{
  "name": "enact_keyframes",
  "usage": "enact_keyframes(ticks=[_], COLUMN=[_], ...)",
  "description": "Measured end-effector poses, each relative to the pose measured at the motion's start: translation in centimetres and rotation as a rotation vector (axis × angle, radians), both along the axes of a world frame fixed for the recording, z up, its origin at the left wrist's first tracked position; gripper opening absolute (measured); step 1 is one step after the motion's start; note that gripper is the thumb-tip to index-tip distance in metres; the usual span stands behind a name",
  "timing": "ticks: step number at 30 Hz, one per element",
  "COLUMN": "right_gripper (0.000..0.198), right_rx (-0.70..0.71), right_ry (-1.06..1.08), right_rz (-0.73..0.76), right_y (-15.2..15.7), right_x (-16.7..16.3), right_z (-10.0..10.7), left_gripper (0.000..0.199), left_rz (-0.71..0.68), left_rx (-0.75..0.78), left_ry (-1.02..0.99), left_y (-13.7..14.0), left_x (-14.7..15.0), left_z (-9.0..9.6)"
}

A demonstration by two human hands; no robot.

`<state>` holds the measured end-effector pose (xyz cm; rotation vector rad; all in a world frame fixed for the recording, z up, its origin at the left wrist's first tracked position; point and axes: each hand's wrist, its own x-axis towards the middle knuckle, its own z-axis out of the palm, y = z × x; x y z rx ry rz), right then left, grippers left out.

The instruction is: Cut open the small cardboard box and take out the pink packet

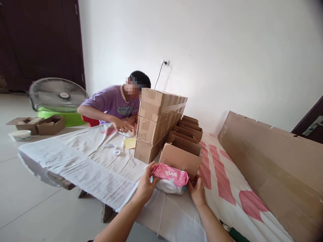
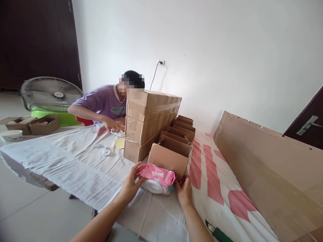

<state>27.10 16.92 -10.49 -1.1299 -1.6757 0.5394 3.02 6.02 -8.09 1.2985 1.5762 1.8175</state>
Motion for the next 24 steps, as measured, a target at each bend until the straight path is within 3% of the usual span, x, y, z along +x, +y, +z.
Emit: enact_keyframes(ticks=[3, 9, 14, 20, 24], right_gripper=[0.037, 0.036, 0.038, 0.007, 0.008], right_rx=[0.033, 0.049, 0.038, 0.056, 0.071], right_ry=[-0.003, -0.048, -0.098, -0.122, -0.193], right_rz=[0.004, 0.113, 0.209, 0.232, 0.305], right_y=[0.2, -0.1, -0.4, -0.9, -1.6], right_x=[0.1, 0.2, -0.1, -0.1, -0.3], right_z=[-0.4, -0.4, -0.2, 0.3, 0.9], left_gripper=[0.06, 0.029, 0.038, 0.043, 0.054], left_rz=[0.148, 0.13, 0.137, 0.133, 0.176], left_rx=[-0.054, -0.125, -0.154, -0.162, -0.152], left_ry=[-0.008, 0.039, 0.021, 0.021, 0.033], left_y=[1.1, 1.3, 1.3, 1.6, 1.3], left_x=[-0.1, 0.7, 0.6, 0.4, 0.6], left_z=[-0.7, -0.6, -0.7, -1.2, -1.0])
